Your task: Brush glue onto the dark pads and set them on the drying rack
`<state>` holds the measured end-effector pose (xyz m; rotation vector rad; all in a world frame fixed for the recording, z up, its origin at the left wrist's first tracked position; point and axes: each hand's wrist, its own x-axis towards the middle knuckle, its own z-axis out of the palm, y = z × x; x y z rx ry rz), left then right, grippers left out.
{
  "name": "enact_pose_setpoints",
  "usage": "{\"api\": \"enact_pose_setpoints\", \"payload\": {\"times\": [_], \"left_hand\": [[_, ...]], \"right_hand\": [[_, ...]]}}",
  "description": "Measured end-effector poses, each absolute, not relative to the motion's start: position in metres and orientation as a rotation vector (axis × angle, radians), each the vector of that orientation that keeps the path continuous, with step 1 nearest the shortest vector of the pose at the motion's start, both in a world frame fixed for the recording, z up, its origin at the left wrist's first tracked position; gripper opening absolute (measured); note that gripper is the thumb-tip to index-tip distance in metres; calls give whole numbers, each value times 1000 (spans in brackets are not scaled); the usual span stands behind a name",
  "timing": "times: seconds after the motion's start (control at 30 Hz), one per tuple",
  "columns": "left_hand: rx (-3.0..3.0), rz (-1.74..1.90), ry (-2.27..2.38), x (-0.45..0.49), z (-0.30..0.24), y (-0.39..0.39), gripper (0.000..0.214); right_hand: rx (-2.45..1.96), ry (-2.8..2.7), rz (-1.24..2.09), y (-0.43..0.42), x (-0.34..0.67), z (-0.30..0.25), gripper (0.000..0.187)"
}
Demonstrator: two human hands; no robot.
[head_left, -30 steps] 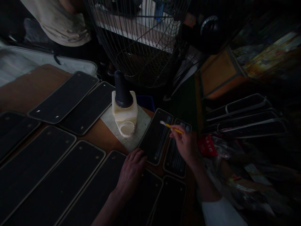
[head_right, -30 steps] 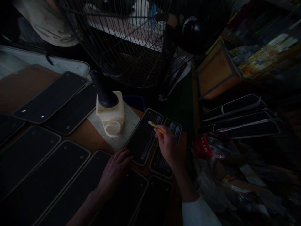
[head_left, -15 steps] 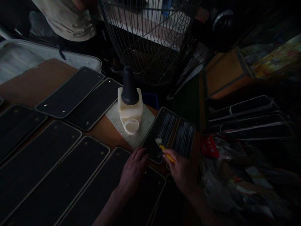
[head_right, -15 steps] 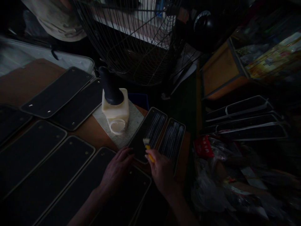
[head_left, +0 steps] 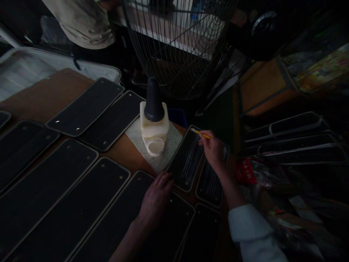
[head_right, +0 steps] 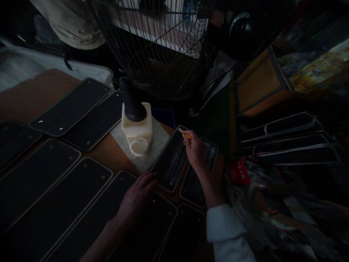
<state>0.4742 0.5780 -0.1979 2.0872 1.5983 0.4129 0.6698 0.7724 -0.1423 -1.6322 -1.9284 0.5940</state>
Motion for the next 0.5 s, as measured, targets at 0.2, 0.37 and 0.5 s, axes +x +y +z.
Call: {"api": "enact_pose_setpoints", "payload": {"times": [0.2,0.37,0.5], "left_hand": [[2067,411,1573,472,-198,578,33],[2027,463,1548,470,-194,578,31],[2066,495,1586,466,-192,573,29]], "right_hand": [[-1593,-2152,647,708,657,-144,25],[-1417,-2313,761,618,651,-119,19],[-1453,-2209,869,612,654,-101,19]]}}
